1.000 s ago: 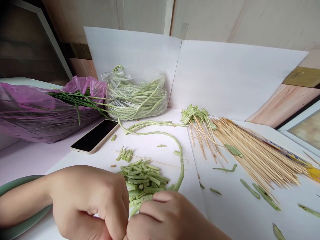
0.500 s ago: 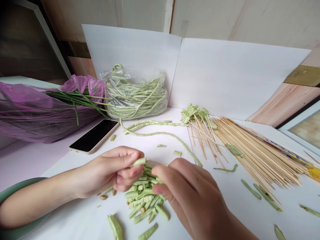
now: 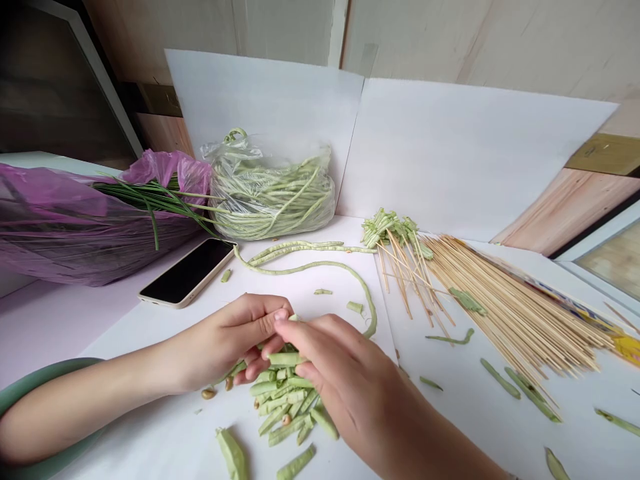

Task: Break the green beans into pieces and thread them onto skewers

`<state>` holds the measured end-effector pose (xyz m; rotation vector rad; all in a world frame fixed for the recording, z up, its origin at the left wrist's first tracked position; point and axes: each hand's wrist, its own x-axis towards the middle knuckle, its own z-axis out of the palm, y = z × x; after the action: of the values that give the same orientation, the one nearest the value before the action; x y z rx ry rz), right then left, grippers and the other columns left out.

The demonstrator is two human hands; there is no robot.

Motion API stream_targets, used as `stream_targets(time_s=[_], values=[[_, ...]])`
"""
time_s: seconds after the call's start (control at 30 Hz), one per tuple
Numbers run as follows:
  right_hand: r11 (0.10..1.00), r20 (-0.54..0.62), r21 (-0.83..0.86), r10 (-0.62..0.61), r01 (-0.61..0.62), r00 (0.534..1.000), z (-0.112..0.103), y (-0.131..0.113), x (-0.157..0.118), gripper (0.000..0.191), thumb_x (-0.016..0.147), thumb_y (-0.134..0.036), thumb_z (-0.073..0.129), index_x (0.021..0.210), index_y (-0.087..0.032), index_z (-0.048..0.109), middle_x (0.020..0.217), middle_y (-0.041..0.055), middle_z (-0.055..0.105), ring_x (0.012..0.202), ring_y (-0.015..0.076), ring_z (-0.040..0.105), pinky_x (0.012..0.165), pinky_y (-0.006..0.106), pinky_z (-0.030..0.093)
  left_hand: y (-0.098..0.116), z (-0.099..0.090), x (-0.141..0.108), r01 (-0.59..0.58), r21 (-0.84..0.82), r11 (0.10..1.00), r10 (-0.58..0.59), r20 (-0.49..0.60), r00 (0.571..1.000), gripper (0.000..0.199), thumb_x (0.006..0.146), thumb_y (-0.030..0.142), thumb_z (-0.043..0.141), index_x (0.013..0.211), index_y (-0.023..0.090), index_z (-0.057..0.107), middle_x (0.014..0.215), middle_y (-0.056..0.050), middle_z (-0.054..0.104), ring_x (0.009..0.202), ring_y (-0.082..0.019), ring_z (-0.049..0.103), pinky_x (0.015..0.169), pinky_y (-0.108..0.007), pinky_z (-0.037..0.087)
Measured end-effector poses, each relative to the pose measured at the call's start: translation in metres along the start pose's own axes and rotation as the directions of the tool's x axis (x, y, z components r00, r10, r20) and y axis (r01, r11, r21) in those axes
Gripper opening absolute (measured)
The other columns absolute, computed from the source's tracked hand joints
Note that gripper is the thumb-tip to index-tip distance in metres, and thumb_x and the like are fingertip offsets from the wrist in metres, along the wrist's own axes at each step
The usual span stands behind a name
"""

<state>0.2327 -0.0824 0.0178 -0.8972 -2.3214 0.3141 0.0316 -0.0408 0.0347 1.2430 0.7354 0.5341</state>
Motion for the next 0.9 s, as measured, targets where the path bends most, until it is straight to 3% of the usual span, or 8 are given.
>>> stream_targets(time_s=[0.1,0.17,0.3,0.4,0.47,0.57,0.67,0.9], values=[[0.998,-0.112,0.063,-0.009,0.016,0.994,0.004,-0.003,0.004,0.029,0.091,-0.005,0.050,0.110,-0.026,0.051,0.086,-0.0025,0.061,0.079,0.0112,0.060,0.074,0.018,0.050,0.002,0.002,-0.003,0.029,0.165,0.986,-0.036,0.038,0.999,0.032,0.093,0.041,0.045,0.071,0.017,0.047,0.060,0.004,0.046,0.046,-0.007,0.046,0.040,-0.016,0.037],[0.995,-0.144,0.081,-0.040,0.052,0.989,0.007,-0.004,0.005,0.026,0.089,-0.002,0.054,0.100,-0.025,0.051,0.082,-0.0046,0.062,0.073,0.0096,0.058,0.070,0.017,0.049,0.004,0.004,-0.005,0.051,0.234,0.971,-0.069,0.071,0.995,0.033,0.093,0.040,0.043,0.072,0.016,0.049,0.062,0.003,0.051,0.046,-0.007,0.047,0.040,-0.016,0.038],[0.995,-0.182,0.067,-0.054,0.068,0.982,0.012,-0.004,0.006,0.027,0.088,-0.002,0.056,0.098,-0.025,0.046,0.079,-0.0055,0.058,0.069,0.0091,0.055,0.066,0.018,0.047,0.006,0.004,-0.007,0.036,0.330,0.943,-0.068,0.085,0.994,0.032,0.095,0.036,0.040,0.071,0.016,0.049,0.061,0.003,0.051,0.043,-0.005,0.043,0.040,-0.015,0.034],[0.999,-0.239,0.039,0.023,-0.014,0.971,0.011,-0.001,0.006,0.028,0.085,-0.010,0.062,0.095,-0.026,0.042,0.081,-0.0039,0.050,0.070,0.0118,0.053,0.062,0.021,0.047,0.006,0.003,-0.008,-0.045,0.433,0.900,0.004,0.095,0.995,0.032,0.095,0.035,0.042,0.069,0.016,0.048,0.059,0.005,0.047,0.046,-0.006,0.041,0.043,-0.016,0.033],[0.992,-0.202,0.032,0.130,-0.126,0.971,0.007,0.002,0.007,0.029,0.083,-0.016,0.067,0.094,-0.026,0.042,0.079,-0.0044,0.046,0.066,0.0121,0.050,0.057,0.021,0.045,0.006,0.002,-0.008,-0.079,0.478,0.875,0.047,0.079,0.996,0.033,0.095,0.035,0.042,0.068,0.017,0.046,0.057,0.006,0.044,0.048,-0.006,0.038,0.045,-0.016,0.032],[0.974,-0.013,0.044,0.222,-0.221,0.975,-0.002,0.008,0.008,0.015,0.087,-0.024,0.064,0.087,-0.025,0.048,0.073,-0.0048,0.049,0.062,0.0116,0.049,0.055,0.021,0.042,0.007,0.001,-0.008,-0.099,0.528,0.843,0.100,0.027,0.995,0.037,0.096,0.038,0.039,0.065,0.018,0.042,0.054,0.007,0.037,0.047,-0.006,0.034,0.044,-0.018,0.028],[0.979,0.105,0.048,0.192,-0.198,0.976,-0.007,0.011,0.009,0.015,0.093,-0.024,0.055,0.078,-0.022,0.055,0.071,-0.0032,0.052,0.060,0.0109,0.048,0.053,0.022,0.037,0.007,0.001,-0.008,-0.109,0.590,0.800,0.125,0.013,0.992,0.040,0.097,0.039,0.036,0.063,0.018,0.040,0.055,0.007,0.035,0.050,-0.007,0.033,0.046,-0.020,0.028],[0.996,0.078,-0.052,0.077,-0.073,0.994,-0.003,0.006,0.009,0.020,0.096,-0.020,0.049,0.078,-0.019,0.058,0.066,-0.0027,0.047,0.059,0.0111,0.045,0.054,0.022,0.034,0.006,0.002,-0.010,-0.102,0.670,0.735,0.105,0.035,0.994,0.033,0.094,0.038,0.041,0.070,0.017,0.049,0.061,0.005,0.040,0.060,-0.010,0.038,0.054,-0.022,0.031]])
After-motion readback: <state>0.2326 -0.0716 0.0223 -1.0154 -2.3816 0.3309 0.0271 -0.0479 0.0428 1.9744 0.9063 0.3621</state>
